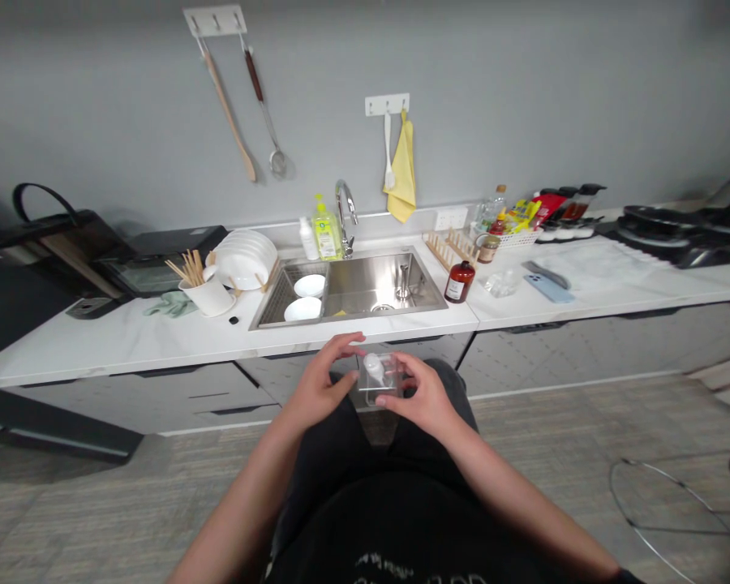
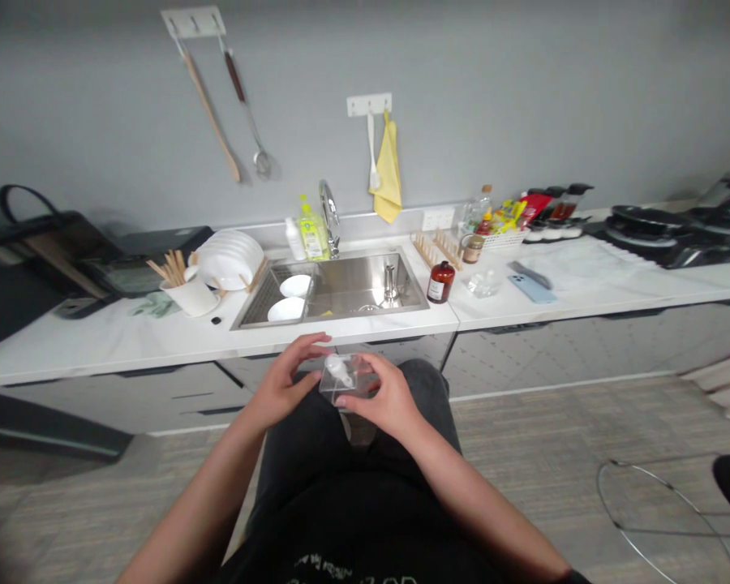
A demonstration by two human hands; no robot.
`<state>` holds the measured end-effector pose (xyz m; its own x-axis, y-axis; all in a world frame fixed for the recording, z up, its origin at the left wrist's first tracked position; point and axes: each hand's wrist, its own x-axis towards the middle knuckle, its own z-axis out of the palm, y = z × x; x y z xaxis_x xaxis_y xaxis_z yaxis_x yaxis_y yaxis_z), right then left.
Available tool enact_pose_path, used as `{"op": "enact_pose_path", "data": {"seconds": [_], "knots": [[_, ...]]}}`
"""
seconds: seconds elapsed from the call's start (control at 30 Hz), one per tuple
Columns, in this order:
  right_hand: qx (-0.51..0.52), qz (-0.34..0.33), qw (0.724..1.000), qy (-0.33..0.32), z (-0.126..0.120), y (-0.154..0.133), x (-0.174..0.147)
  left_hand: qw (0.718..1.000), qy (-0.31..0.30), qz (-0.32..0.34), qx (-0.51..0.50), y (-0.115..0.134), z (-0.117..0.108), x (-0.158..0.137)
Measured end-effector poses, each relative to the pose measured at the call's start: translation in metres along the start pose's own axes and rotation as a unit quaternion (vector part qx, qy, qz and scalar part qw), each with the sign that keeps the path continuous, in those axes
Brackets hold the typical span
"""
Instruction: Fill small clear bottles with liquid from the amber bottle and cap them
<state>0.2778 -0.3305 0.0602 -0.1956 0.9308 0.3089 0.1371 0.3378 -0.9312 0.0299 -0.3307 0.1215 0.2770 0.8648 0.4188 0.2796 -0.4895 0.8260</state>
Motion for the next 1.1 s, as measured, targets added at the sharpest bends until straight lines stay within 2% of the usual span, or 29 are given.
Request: {"op": "enact_pose_path", "data": {"seconds": [0.1, 0.2, 0.27, 0.5, 0.6, 0.67, 0.77, 0.83, 0.9, 0.97, 1.03, 1.1], "knots": [[-0.006, 0.002, 1.000, -0.003, 0.000, -0.002, -0.002, 1.000, 0.004, 0.005, -0.023, 0.003, -0.002, -0.001], [-0.017, -0.018, 1.000, -0.004, 0.003, -0.007, -0.004, 0.999, -0.024, 0.031, 0.008, 0.016, 0.005, 0.003], [-0.018, -0.029, 0.999, -0.008, 0.003, -0.011, -0.005, 0.999, -0.023, 0.028, 0.027, 0.019, 0.007, 0.005], [-0.039, -0.036, 0.998, 0.027, -0.007, -0.017, -0.007, 0.999, 0.037, 0.010, -0.009, -0.001, -0.006, -0.003], [-0.062, -0.067, 0.995, 0.037, 0.000, -0.022, -0.009, 0.998, 0.048, 0.010, -0.040, -0.002, 0.009, -0.005], [-0.057, -0.073, 0.995, 0.040, 0.006, -0.023, -0.011, 0.993, 0.086, -0.003, -0.079, -0.003, 0.022, -0.007], [0.023, -0.052, 0.998, 0.000, 0.009, -0.016, -0.011, 0.977, 0.122, -0.017, -0.176, -0.007, 0.036, -0.011], [0.111, -0.030, 0.991, -0.069, 0.006, -0.006, -0.009, 0.967, 0.097, -0.017, -0.237, -0.009, 0.037, -0.013], [0.188, -0.012, 0.972, -0.139, 0.001, 0.004, -0.006, 0.961, 0.051, -0.018, -0.270, -0.011, 0.036, -0.015], [0.228, -0.005, 0.957, -0.178, -0.002, 0.012, -0.002, 0.960, 0.010, -0.026, -0.277, -0.013, 0.033, -0.014], [0.224, -0.006, 0.958, -0.180, -0.004, 0.017, 0.001, 0.960, -0.006, -0.035, -0.279, -0.016, 0.031, -0.013], [0.175, -0.011, 0.975, -0.134, -0.002, 0.022, 0.003, 0.958, 0.006, -0.041, -0.283, -0.023, 0.030, -0.014]]}}
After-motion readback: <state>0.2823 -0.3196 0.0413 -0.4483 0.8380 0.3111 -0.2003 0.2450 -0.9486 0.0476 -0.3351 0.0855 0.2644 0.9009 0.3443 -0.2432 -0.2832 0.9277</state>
